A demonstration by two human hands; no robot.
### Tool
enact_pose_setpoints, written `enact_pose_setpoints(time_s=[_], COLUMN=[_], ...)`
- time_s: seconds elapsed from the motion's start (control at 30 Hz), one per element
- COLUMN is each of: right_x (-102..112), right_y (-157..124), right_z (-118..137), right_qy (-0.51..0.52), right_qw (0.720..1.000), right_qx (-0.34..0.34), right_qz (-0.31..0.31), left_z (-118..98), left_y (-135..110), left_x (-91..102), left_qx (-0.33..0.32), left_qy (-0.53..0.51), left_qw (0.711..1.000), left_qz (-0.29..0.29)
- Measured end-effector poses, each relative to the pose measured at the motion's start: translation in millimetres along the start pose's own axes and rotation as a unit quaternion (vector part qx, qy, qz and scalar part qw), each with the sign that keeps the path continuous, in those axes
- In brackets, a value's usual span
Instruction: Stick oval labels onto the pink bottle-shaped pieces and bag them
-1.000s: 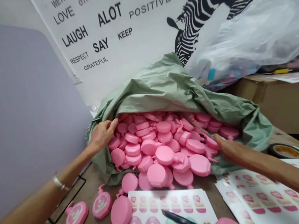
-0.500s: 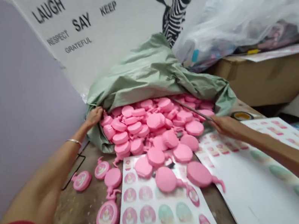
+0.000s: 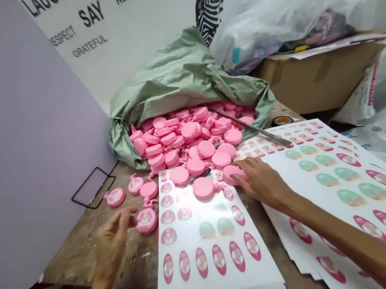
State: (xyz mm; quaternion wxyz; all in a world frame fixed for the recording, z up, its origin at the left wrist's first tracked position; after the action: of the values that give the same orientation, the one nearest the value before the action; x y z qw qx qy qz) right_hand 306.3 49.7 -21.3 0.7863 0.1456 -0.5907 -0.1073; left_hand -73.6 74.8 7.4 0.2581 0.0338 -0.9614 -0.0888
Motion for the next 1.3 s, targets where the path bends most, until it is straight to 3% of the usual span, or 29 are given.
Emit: enact_pose_setpoints(time_s=[0.07, 0.13, 0.3, 0.4, 0.5, 0.57, 0.67, 0.8, 0.93, 1.0, 1.1, 1.17, 1.3], right_x=[-8, -20, -34, -30, -23, -22, -32, -60, -68, -62, -43, -32, -28], right_y=[-2, 3, 0, -17, -24, -13, 19, 47, 46, 39, 21, 9, -5], right_z=[29, 57, 100, 112, 114, 107, 93, 85, 79, 75, 71, 74, 93], right_qy=[0.021, 0.024, 0.005, 0.048, 0.114, 0.103, 0.052, 0.026, 0.032, 0.045, 0.113, 0.161, 0.159], right_qw=[0.999, 0.995, 0.988, 0.979, 0.959, 0.960, 0.973, 0.981, 0.990, 0.994, 0.993, 0.985, 0.982], right_qx=[0.047, 0.091, 0.123, 0.161, 0.215, 0.224, 0.204, 0.173, 0.120, 0.087, 0.018, -0.029, -0.036], right_qz=[0.001, 0.044, 0.090, 0.115, 0.147, 0.133, 0.097, 0.086, 0.061, 0.049, 0.042, 0.055, 0.093], left_z=[1, -3, -7, -6, -15, -22, -27, -20, -4, 5, 16, 20, 22], left_y=[-21, -34, -51, -53, -52, -51, -52, -61, -71, -73, -71, -68, -59], left_x=[-20.4, -41.1, -75.1, -82.6, -92.6, -100.0, -106.0, -107.7, -102.9, -99.0, -87.5, -74.8, -51.1], left_qx=[0.016, 0.030, 0.046, 0.037, 0.004, -0.005, 0.024, 0.062, 0.118, 0.170, 0.261, 0.306, 0.322], left_qy=[-0.031, -0.075, -0.144, -0.087, 0.016, 0.076, 0.113, 0.046, -0.098, -0.216, -0.399, -0.459, -0.471], left_qw=[0.999, 0.996, 0.983, 0.988, 0.984, 0.972, 0.961, 0.970, 0.973, 0.948, 0.868, 0.826, 0.818], left_qz=[0.019, 0.046, 0.109, 0.120, 0.178, 0.224, 0.249, 0.230, 0.175, 0.158, 0.137, 0.113, 0.073])
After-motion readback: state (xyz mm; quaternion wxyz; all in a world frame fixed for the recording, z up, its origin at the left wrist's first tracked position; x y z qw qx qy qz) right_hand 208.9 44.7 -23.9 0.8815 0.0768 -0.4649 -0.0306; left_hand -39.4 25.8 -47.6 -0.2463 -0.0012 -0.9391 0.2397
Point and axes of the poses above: each hand's wrist, its own y-axis towards the middle knuckle, its own x-axis out of the back of the hand, z = x × y, the point moved 5 cm from there along y, towards the middle knuckle
